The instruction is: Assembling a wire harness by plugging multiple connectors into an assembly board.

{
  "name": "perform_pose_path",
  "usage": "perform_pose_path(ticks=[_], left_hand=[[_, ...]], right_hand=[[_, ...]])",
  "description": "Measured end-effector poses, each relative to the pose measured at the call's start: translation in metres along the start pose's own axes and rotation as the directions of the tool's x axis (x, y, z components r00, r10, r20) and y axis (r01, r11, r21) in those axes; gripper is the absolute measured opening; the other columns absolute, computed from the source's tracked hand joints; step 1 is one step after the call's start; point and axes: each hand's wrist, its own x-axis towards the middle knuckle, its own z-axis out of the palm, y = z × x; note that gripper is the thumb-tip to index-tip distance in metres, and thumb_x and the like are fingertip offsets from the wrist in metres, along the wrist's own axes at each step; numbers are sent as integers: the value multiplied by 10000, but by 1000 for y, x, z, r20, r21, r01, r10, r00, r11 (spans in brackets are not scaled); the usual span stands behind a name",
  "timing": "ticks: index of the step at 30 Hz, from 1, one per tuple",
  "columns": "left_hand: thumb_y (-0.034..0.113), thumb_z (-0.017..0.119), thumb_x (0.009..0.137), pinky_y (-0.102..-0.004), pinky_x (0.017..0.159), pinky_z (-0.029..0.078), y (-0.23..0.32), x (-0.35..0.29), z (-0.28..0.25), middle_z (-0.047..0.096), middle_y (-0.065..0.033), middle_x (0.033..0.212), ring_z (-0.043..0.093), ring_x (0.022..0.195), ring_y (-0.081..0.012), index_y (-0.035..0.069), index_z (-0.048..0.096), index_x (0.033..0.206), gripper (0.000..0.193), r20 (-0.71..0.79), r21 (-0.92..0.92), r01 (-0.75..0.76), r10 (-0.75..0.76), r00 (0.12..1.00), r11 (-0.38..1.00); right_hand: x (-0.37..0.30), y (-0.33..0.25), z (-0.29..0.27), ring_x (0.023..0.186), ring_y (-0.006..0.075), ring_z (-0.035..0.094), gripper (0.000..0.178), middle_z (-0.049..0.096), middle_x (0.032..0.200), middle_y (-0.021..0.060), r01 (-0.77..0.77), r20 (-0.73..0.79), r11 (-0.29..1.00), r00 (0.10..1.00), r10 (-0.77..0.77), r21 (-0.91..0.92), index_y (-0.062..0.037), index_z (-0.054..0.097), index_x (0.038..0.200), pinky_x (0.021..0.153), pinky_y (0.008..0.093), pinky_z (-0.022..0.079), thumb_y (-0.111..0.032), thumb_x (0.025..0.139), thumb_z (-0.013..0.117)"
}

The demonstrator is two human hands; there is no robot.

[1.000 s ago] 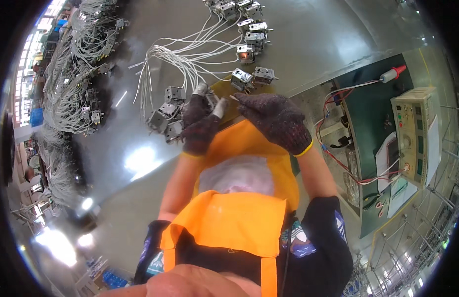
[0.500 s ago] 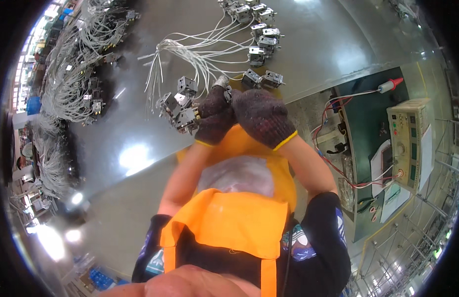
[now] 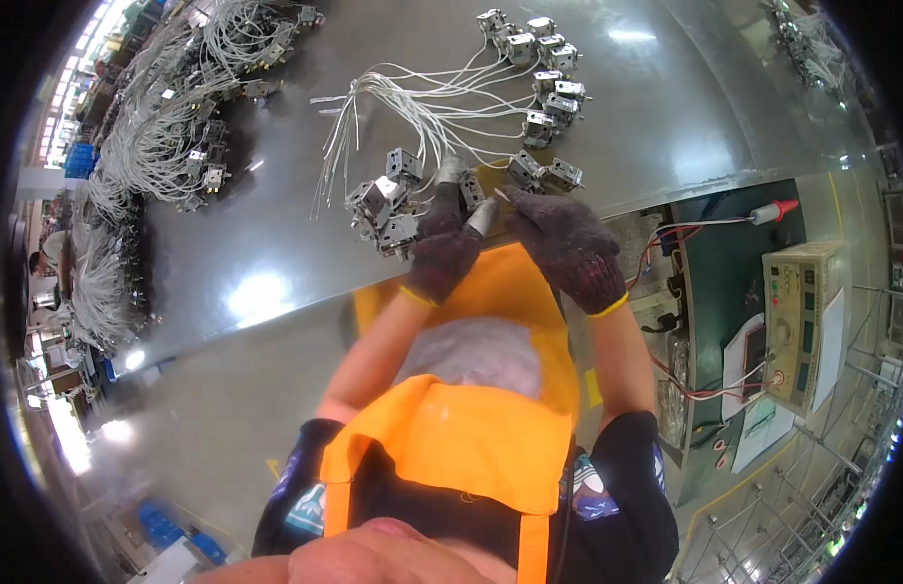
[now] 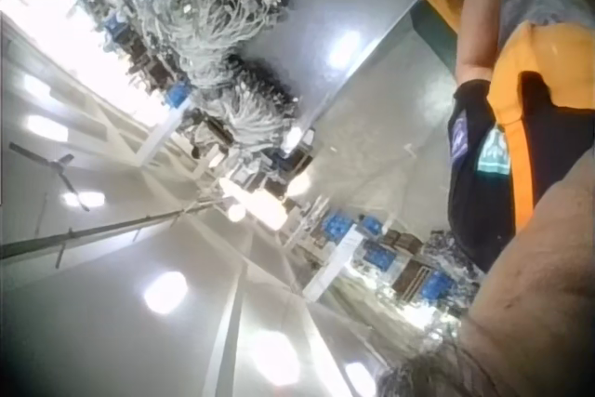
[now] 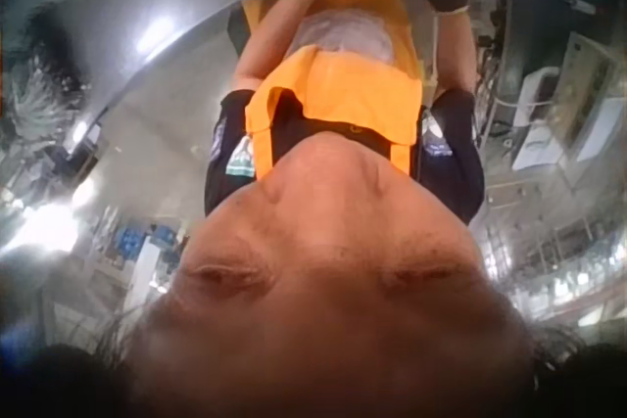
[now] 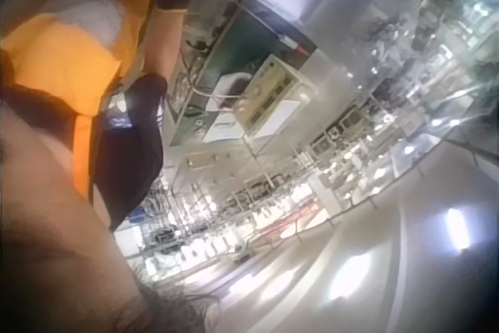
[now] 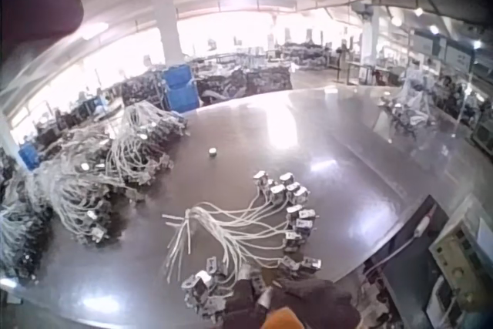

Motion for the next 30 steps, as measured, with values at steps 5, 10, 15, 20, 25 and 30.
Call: perform_pose_path(ticks=[5, 10, 15, 20, 25, 30], left_hand=[[166, 742, 838, -411, 981, 471, -27, 3, 17, 559, -236, 1266, 585, 1152, -339, -20, 420, 1386, 662, 48, -180, 32, -24, 999, 983], [166, 754, 762, -475, 841, 512, -46, 10, 16, 605, -229, 1147, 618, 1020, -421, 42, 491, 1295, 607, 130, -172, 4, 19, 991, 985], [95, 761, 834, -332, 936, 497, -61, 8, 19, 625, -129, 1155, 614, 1065, -202, -18, 464, 1346, 603, 128, -221, -91, 121, 984, 971], [114, 691, 718, -479, 865, 498, -64, 7, 26, 603, -246, 1104, 595, 1037, -435, 39, 498, 1301, 619, 234, -344, 81, 1, 972, 936], [113, 674, 733, -480, 860, 497, -52, 12, 18, 605, -247, 1071, 598, 1027, -430, 31, 506, 1292, 589, 172, -252, -13, 58, 983, 968], [138, 690, 755, -476, 869, 493, -57, 7, 22, 602, -250, 1085, 585, 1047, -434, 25, 506, 1287, 574, 207, -299, 35, 29, 978, 954]], right_hand=[[-13, 11, -2, 869, 348, 672, 321, 689, 960, 190, 69, -166, 996, 983, -78, -64, -79, 662, 1206, 770, 399, 529, -207, 913, 643], [0, 9, 19, 871, 356, 661, 343, 680, 927, 200, 162, -97, 984, 981, -169, -78, -76, 651, 1217, 788, 427, 520, -173, 887, 647], [6, 4, 28, 838, 357, 649, 305, 662, 852, 171, 150, 60, 915, 989, -138, -375, -75, 618, 1154, 750, 455, 509, -181, 868, 614], [26, -2, 26, 803, 370, 642, 207, 650, 814, 169, 116, 102, 886, 992, -78, -449, -74, 606, 1050, 733, 475, 502, -179, 876, 562], [22, -4, 22, 752, 379, 672, 193, 675, 778, 194, 150, 163, 892, 983, -87, -426, -38, 626, 961, 686, 494, 520, -178, 842, 568], [18, -11, 18, 890, 391, 648, 282, 675, 913, 216, 108, 172, 939, 984, -54, -327, -65, 624, 1134, 761, 476, 511, -207, 904, 543]])
